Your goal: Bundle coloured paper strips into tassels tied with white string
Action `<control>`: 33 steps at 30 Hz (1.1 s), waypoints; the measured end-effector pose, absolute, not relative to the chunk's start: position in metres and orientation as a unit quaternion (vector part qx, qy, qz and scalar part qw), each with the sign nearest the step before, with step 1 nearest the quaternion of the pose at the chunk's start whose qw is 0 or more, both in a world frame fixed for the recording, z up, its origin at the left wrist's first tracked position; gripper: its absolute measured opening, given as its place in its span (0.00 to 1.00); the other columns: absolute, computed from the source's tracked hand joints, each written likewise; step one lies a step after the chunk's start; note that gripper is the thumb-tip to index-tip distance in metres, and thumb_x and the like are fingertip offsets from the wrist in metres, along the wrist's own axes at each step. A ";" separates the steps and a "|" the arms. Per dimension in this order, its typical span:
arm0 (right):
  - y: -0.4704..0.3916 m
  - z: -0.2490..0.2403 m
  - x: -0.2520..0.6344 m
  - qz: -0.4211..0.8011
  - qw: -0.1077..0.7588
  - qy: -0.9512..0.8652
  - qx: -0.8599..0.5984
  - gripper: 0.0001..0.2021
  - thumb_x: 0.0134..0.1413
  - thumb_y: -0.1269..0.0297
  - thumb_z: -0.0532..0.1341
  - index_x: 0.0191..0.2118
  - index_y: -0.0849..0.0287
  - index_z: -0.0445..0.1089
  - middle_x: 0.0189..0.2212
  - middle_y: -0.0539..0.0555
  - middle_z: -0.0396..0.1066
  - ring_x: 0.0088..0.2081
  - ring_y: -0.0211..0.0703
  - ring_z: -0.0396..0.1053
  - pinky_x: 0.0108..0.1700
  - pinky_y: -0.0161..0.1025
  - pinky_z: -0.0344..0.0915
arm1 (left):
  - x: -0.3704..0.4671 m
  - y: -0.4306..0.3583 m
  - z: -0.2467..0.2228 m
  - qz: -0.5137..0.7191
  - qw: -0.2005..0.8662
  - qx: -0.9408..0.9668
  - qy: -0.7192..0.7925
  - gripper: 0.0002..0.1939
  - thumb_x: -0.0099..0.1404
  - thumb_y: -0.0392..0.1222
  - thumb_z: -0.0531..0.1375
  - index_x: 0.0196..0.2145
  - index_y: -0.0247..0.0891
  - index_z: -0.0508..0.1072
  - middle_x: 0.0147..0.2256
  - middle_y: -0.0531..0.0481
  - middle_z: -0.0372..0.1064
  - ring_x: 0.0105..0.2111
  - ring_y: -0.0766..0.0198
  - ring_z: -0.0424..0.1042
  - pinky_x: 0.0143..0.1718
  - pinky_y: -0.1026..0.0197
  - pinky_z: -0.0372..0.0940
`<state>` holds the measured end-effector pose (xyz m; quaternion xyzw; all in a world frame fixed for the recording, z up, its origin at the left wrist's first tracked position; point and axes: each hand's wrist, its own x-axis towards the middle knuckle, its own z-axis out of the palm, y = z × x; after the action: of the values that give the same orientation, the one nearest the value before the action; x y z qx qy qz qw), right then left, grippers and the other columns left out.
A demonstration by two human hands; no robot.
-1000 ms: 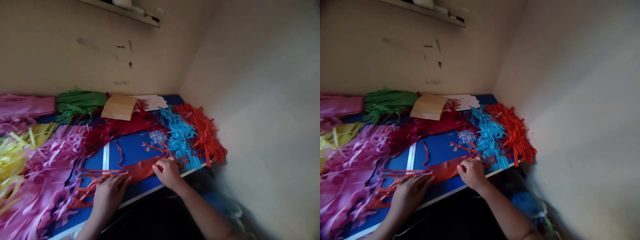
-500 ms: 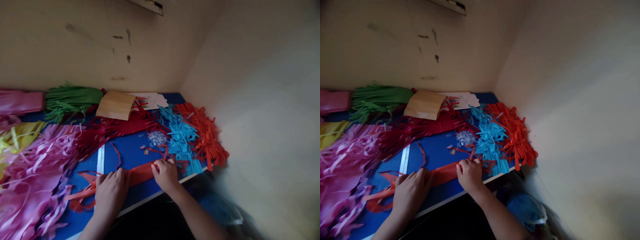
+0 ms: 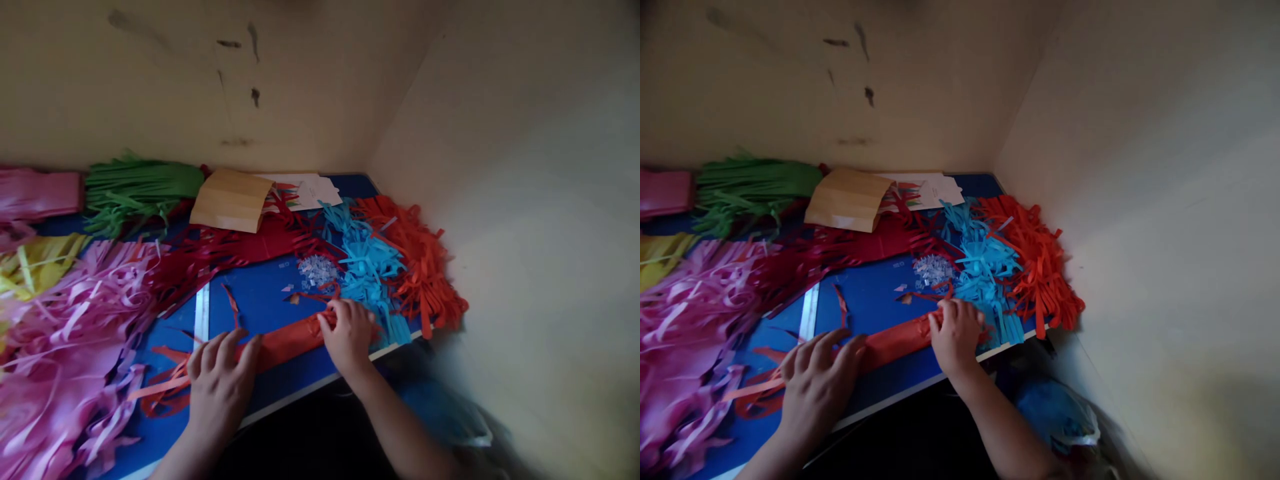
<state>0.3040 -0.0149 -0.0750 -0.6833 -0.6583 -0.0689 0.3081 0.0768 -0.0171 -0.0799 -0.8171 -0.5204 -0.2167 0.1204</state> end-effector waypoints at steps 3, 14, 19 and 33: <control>-0.025 -0.067 0.301 -0.056 0.330 -0.754 -0.565 0.09 0.55 0.71 0.58 0.43 0.57 0.70 0.41 0.58 0.74 0.42 0.49 0.68 0.48 0.47 0.56 | 0.072 -0.015 -0.072 -0.160 0.068 -0.885 -0.431 0.13 0.65 0.30 0.55 0.39 0.45 0.75 0.37 0.50 0.75 0.41 0.54 0.70 0.47 0.50 0.56; 0.002 -0.064 0.324 0.126 0.170 -0.892 -0.399 0.18 0.43 0.71 0.60 0.44 0.59 0.69 0.43 0.56 0.74 0.42 0.47 0.68 0.48 0.48 0.50 | 0.073 -0.023 -0.060 -0.154 0.049 -0.883 -0.441 0.12 0.65 0.33 0.53 0.38 0.39 0.76 0.35 0.48 0.77 0.38 0.55 0.74 0.56 0.43 0.51; 0.009 -0.067 0.330 0.148 0.210 -0.859 -0.444 0.03 0.52 0.69 0.63 0.34 0.57 0.72 0.36 0.50 0.74 0.38 0.42 0.69 0.47 0.45 0.49 | 0.059 -0.011 -0.073 -0.205 -0.004 -0.869 -0.450 0.10 0.63 0.37 0.55 0.37 0.43 0.76 0.36 0.51 0.78 0.38 0.54 0.74 0.53 0.42 0.53; 0.020 -0.074 0.323 0.145 0.187 -0.804 -0.545 0.12 0.57 0.60 0.67 0.25 0.59 0.70 0.27 0.48 0.71 0.34 0.39 0.64 0.42 0.40 0.49 | 0.058 0.006 -0.077 -0.192 -0.075 -0.825 -0.526 0.22 0.71 0.54 0.50 0.26 0.44 0.76 0.26 0.52 0.75 0.31 0.56 0.70 0.40 0.50 0.54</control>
<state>0.3234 0.0199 -0.0744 -0.5455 -0.8040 0.1448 0.1873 0.0577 0.0059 -0.0770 -0.8251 -0.5260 -0.1919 -0.0753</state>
